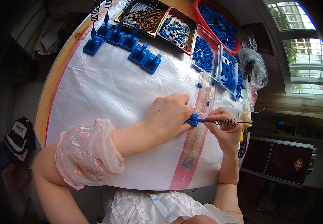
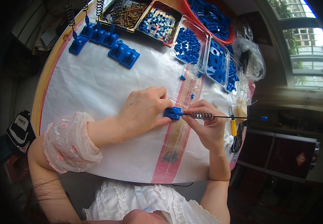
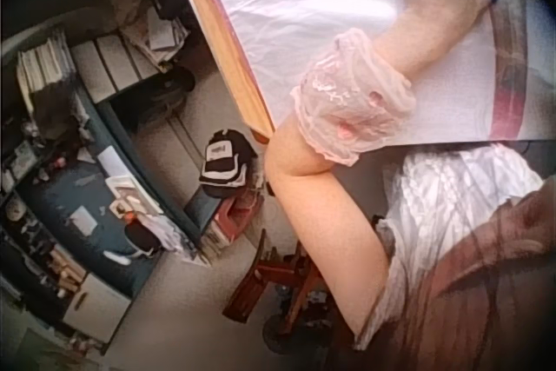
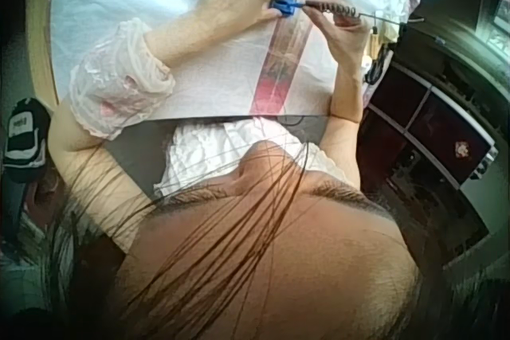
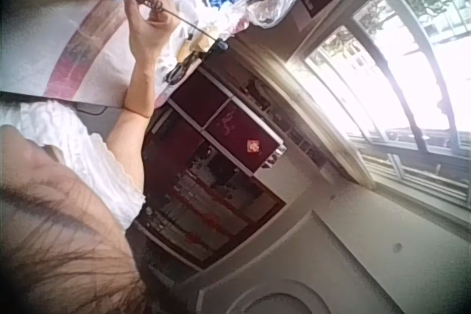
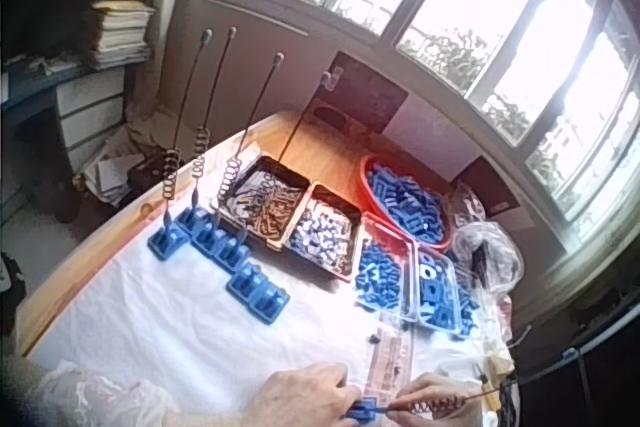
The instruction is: The recorder is assembling small electronic or mechanical components, inserting pins or wires into blue plastic blocks and using an adhesive applicator.
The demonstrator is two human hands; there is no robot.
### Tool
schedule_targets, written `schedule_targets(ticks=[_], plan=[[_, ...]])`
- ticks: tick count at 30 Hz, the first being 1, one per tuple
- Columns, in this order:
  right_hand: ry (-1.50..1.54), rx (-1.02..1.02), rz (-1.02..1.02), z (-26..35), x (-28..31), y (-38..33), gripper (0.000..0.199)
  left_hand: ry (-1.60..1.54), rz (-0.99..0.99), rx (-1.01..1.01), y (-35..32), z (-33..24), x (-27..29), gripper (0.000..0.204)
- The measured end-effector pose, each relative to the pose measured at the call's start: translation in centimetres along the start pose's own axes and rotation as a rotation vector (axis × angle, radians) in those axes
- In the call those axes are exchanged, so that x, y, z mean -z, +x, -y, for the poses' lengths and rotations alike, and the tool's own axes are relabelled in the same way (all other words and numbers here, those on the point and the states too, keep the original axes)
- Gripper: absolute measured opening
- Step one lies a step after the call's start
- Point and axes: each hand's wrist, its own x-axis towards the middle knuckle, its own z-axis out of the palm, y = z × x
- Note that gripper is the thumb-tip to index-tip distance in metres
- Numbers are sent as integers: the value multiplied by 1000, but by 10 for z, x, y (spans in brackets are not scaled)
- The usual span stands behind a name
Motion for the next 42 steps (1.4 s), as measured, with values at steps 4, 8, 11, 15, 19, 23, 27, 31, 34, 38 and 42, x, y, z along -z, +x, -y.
schedule_targets(ticks=[4,8,11,15,19,23,27,31,34,38,42], plan=[[9,8,-1,-2,0,0,24,-9,9,2,0,1,0,27],[-5,15,4,-1,0,1,24,7,11,2,0,0,0,27],[-10,11,5,0,0,2,24,9,11,1,0,0,0,27],[-6,6,2,-2,-1,1,23,12,11,3,0,0,0,27],[6,0,2,-2,-1,2,24,4,7,6,0,0,0,27],[3,3,3,-2,-1,2,23,6,4,6,0,0,-1,27],[-2,4,8,-3,0,2,23,4,3,4,1,0,0,27],[-3,-7,7,-1,0,1,23,9,8,2,1,0,0,27],[-11,4,1,-2,0,2,24,3,11,4,1,0,0,26],[-12,10,4,-3,0,2,24,6,12,6,1,0,0,26],[-10,7,2,-3,0,2,24,3,9,5,1,-1,0,25]])
